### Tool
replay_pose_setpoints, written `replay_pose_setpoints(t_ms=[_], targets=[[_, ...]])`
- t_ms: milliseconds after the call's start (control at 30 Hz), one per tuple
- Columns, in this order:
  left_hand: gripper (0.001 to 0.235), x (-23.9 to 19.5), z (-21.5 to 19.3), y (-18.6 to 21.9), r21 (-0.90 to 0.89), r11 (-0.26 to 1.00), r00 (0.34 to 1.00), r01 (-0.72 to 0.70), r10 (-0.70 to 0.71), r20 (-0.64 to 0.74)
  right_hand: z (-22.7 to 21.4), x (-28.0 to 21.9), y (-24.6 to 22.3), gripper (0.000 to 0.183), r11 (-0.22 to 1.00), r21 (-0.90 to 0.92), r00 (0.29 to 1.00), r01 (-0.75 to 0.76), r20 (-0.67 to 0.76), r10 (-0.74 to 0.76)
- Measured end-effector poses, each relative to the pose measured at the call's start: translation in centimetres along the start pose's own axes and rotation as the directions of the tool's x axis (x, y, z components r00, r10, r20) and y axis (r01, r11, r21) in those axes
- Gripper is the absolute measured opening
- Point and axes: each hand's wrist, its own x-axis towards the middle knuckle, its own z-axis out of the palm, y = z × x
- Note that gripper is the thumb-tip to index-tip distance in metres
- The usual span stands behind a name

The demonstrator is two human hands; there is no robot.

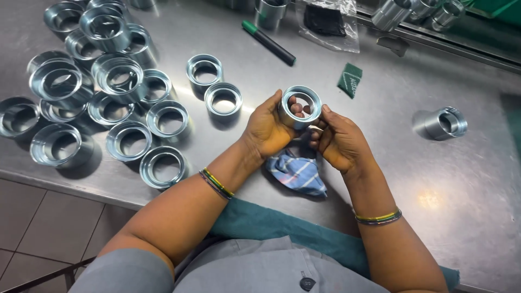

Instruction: Manually assembling or checking metal circular components on a fabrication table.

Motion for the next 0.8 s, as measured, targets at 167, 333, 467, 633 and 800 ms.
replay_pose_setpoints(t_ms=[167, 333, 467, 633, 800], targets=[[0.036, 1.0, -2.7, -0.9, 0.396, 0.908, 0.989, -0.141, 0.147, 0.015, 0.1, 0.9, 1.0, 0.034, 0.993, -0.111, 0.994, 0.040, -0.100, -0.051], [0.037, 0.9, -2.1, -1.5, 0.809, 0.560, 0.940, -0.178, 0.339, -0.028, 0.8, -1.4, -1.5, 0.031, 0.895, -0.431, 0.987, 0.112, -0.056, -0.150], [0.041, -0.7, -0.6, 1.7, 0.909, -0.408, 0.791, -0.088, 0.526, 0.312, -0.7, -3.3, -4.0, 0.034, 0.601, -0.772, 0.946, 0.205, -0.001, -0.324], [0.078, -1.1, -3.3, 7.0, 0.490, -0.803, 0.591, 0.339, 0.587, 0.553, -9.4, -1.2, -4.2, 0.032, -0.020, -0.998, 0.682, -0.056, -0.023, -0.731], [0.086, -0.1, -3.7, 6.3, 0.522, -0.771, 0.764, 0.364, 0.568, 0.306, -17.0, -0.8, -4.6, 0.026, 0.117, -0.945, 0.472, -0.307, -0.258, -0.843]])
